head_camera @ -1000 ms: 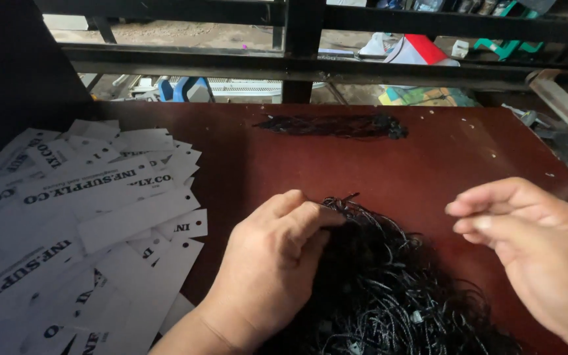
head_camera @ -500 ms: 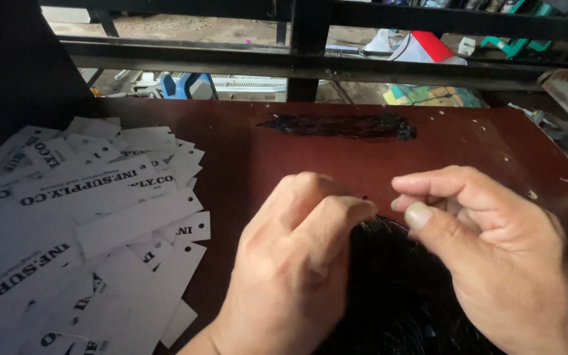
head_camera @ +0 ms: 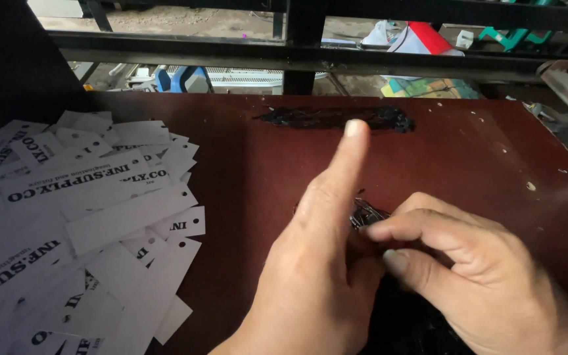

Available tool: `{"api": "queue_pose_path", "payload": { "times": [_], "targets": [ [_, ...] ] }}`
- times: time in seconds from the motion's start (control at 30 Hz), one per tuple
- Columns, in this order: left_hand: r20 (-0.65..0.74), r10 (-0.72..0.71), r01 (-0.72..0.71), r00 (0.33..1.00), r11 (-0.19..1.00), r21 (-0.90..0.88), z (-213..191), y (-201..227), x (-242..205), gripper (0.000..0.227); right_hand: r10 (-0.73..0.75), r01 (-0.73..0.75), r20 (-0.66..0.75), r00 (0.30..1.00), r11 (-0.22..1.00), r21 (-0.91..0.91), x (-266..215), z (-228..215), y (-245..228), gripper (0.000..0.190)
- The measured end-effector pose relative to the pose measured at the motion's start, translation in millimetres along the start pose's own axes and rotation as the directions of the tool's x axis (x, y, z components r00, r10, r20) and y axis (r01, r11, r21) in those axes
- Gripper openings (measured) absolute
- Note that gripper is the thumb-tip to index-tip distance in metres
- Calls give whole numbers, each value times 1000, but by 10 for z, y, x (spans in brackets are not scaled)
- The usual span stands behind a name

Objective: Untangling and sorting individual black strings from a large pile on a workbench in a factory setting.

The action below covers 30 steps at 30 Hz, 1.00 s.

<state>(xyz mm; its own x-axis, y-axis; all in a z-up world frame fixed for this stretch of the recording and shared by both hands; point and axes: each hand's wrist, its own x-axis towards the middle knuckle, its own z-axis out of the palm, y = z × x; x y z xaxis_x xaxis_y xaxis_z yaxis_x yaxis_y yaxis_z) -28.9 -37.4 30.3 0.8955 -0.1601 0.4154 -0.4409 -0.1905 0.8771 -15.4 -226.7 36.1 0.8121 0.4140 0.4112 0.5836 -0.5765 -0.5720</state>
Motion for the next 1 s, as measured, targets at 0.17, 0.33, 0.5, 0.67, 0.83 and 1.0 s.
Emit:
{"api": "queue_pose_path", "payload": {
  "times": [0.17,0.33,0.5,0.67,0.83,1.0],
  "targets": [
    [-29,-80,67,996,949,-308,39,-77,63,102,124,-121,52,991,992,-44,-65,-77,124,14],
    [-68,98,-106,993,986,-126,23,-129,47,62,249,-251,-28,968,963,-95,-95,-101,95,10],
    [-59,318,-293,946,920,260,102,-191,82,11,119,-112,-181,976,993,46,125,-237,-62,15],
    [-139,86,-33,987,937,347,16,-399,126,18,447,-439,-349,824,892,105,229,-174,473,3],
    [42,-533,529,845,845,79,-105,-125,246,19,682,-732,-281,675,665,-146,207,-119,721,9],
    [161,-684,664,712,730,164,-147,122,371,8,552,-473,-497,669,833,289,102,-53,1123,6]
  ]
}}
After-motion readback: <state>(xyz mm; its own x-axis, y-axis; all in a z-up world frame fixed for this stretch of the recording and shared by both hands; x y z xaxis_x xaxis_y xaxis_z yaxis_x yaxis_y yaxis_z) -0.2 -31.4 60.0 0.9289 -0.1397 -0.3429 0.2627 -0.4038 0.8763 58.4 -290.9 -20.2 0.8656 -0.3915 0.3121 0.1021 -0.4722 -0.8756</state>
